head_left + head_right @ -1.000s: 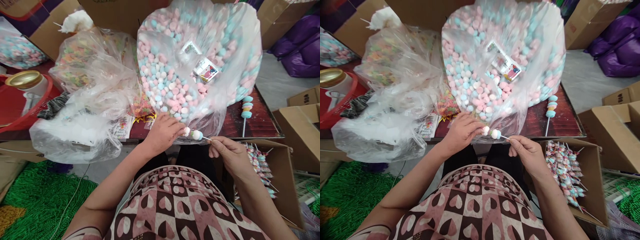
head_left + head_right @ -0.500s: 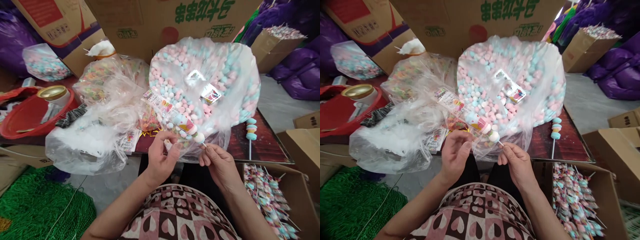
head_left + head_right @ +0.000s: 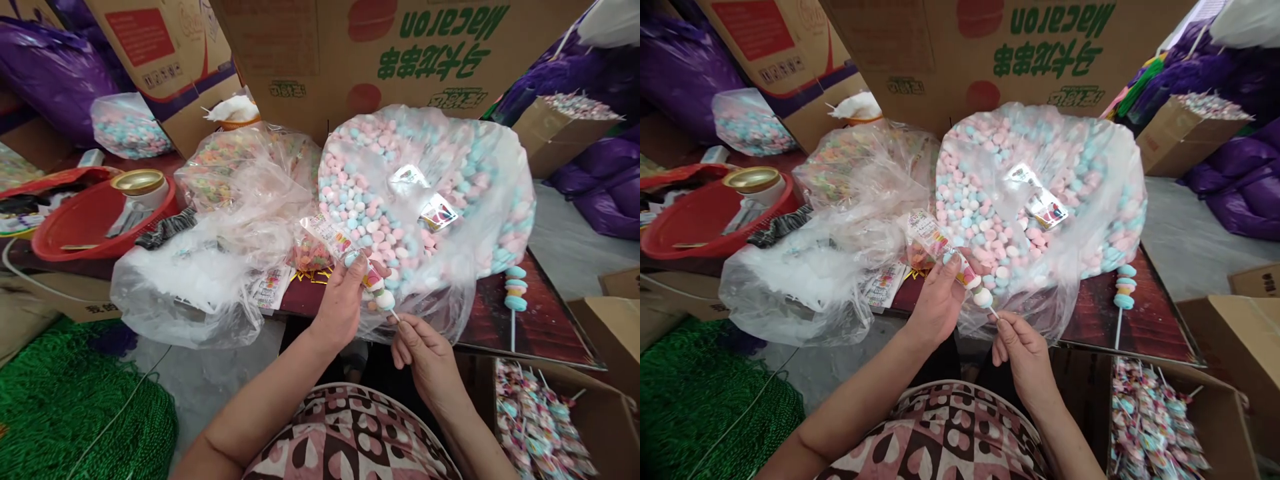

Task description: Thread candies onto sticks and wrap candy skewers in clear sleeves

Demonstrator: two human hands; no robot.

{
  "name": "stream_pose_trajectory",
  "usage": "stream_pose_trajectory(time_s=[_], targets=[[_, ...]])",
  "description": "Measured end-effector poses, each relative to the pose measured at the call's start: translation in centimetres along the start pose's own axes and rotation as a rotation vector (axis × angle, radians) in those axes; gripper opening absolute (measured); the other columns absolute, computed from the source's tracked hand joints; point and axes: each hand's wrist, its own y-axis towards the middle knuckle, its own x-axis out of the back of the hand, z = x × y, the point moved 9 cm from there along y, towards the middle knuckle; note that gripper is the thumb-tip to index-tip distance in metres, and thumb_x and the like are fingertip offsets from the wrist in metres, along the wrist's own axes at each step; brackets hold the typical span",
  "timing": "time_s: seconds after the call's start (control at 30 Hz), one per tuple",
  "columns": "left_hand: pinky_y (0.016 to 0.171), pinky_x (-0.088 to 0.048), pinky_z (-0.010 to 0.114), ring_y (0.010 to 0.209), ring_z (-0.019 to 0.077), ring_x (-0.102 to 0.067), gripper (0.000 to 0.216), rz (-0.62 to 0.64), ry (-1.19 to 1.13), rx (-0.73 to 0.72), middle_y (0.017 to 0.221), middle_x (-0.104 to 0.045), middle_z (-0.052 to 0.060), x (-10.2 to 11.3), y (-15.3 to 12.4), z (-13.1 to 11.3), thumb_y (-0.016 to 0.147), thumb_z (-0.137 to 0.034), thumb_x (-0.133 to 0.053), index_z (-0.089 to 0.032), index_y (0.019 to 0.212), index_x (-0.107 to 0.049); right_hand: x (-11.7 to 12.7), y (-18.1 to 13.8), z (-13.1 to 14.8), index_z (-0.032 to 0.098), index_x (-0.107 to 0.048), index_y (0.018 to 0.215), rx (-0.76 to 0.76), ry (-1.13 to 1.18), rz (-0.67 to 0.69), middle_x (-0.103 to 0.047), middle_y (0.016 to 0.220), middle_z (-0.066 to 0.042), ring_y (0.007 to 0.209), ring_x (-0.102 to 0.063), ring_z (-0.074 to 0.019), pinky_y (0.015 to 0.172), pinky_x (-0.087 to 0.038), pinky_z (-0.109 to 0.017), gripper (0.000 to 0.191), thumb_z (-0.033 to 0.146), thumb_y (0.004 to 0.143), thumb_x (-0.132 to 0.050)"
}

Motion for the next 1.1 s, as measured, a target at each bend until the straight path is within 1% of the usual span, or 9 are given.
stream_pose_trajectory(time_s=[0.17,0.33,0.43,0.53,0.57,0.63,0.73,0.9,1.1], targets=[[0.073,-0.048,0.028,0.074,0.0139,-0.06,0.032,-0.048,0.085,-0.01,0.076,-0.066,0.001,1.1,-0.7,0.9,0.08,-0.049,-0.068,-0.018,0.083,-0.061,-0.7,0.3,-0.6,0.017,-0.069,0.088,-0.087,0.032,0.019,-0.032,0.04,0.011,0.034,-0.029,-0.0059,0.035,-0.024,-0.02,0.031,0.047,0.078,-0.073],[0.069,-0.045,0.027,0.067,0.0113,-0.057,0.032,-0.025,0.16,-0.002,0.08,-0.068,0.002,1.4,-1.0,1.9,0.084,-0.051,-0.063,-0.018,0.083,-0.063,-2.3,0.4,-0.9,0.017,-0.066,0.085,-0.169,0.137,0.094,-0.028,0.041,0.012,0.033,-0.025,-0.0043,0.036,-0.021,-0.019,0.03,0.046,0.079,-0.072],[0.073,-0.047,0.027,0.077,0.0132,-0.061,0.031,0.059,0.124,0.004,0.091,-0.07,0.004,0.8,-0.5,0.8,0.081,-0.048,-0.068,-0.02,0.093,-0.063,-2.5,0.2,-0.9,0.017,-0.065,0.085,-0.182,0.15,0.129,-0.028,0.041,0.012,0.034,-0.025,-0.0039,0.037,-0.021,-0.018,0.031,0.047,0.08,-0.072],[0.081,-0.049,0.031,0.096,0.0189,-0.064,0.047,0.107,0.057,-0.02,0.106,-0.069,0.006,0.5,0.3,-1.4,0.075,-0.049,-0.073,-0.024,0.112,-0.058,-2.4,-0.1,-1.1,0.017,-0.063,0.083,-0.213,0.129,0.181,-0.028,0.04,0.012,0.033,-0.024,-0.0036,0.037,-0.019,-0.018,0.029,0.045,0.082,-0.07],[0.082,-0.049,0.033,0.099,0.0203,-0.065,0.05,0.105,0.047,-0.029,0.105,-0.069,0.005,0.6,0.5,-2.0,0.075,-0.048,-0.073,-0.025,0.115,-0.056,-2.4,-0.2,-1.3,0.017,-0.063,0.082,-0.23,0.121,0.2,-0.029,0.04,0.012,0.032,-0.025,-0.0039,0.037,-0.019,-0.019,0.028,0.044,0.082,-0.069],[0.083,-0.049,0.034,0.098,0.0217,-0.066,0.046,0.097,0.036,-0.029,0.089,-0.069,0.003,0.7,0.8,-2.6,0.076,-0.046,-0.071,-0.024,0.114,-0.056,-2.4,-0.3,-1.4,0.017,-0.063,0.084,-0.249,0.112,0.21,-0.034,0.04,0.01,0.033,-0.03,-0.0052,0.038,-0.022,-0.02,0.029,0.045,0.082,-0.069],[0.08,-0.049,0.034,0.089,0.021,-0.068,0.029,0.084,0.008,0.005,0.067,-0.06,-0.002,0.6,0.7,-2.0,0.081,-0.042,-0.067,-0.022,0.101,-0.058,-2.0,-0.1,-1.2,0.017,-0.064,0.089,-0.212,0.099,0.136,-0.041,0.044,0.009,0.037,-0.035,-0.0065,0.04,-0.025,-0.021,0.03,0.045,0.079,-0.072],[0.078,-0.047,0.031,0.081,0.0174,-0.065,0.027,0.057,0.01,0.03,0.064,-0.051,-0.005,0.5,0.6,-0.5,0.078,-0.042,-0.069,-0.02,0.082,-0.053,-1.1,0.2,-0.5,0.018,-0.065,0.085,-0.094,0.034,-0.047,-0.038,0.047,0.009,0.039,-0.027,-0.0057,0.038,-0.018,-0.021,0.029,0.044,0.075,-0.076],[0.079,-0.045,0.03,0.072,0.0143,-0.061,0.03,0.066,0.029,0.047,0.06,-0.048,-0.005,0.5,0.2,0.5,0.079,-0.042,-0.068,-0.019,0.073,-0.049,-2.2,-0.1,-1.4,0.018,-0.061,0.078,-0.173,0.0,0.033,-0.032,0.042,0.011,0.036,-0.024,-0.0047,0.036,-0.017,-0.02,0.035,0.052,0.077,-0.072]])
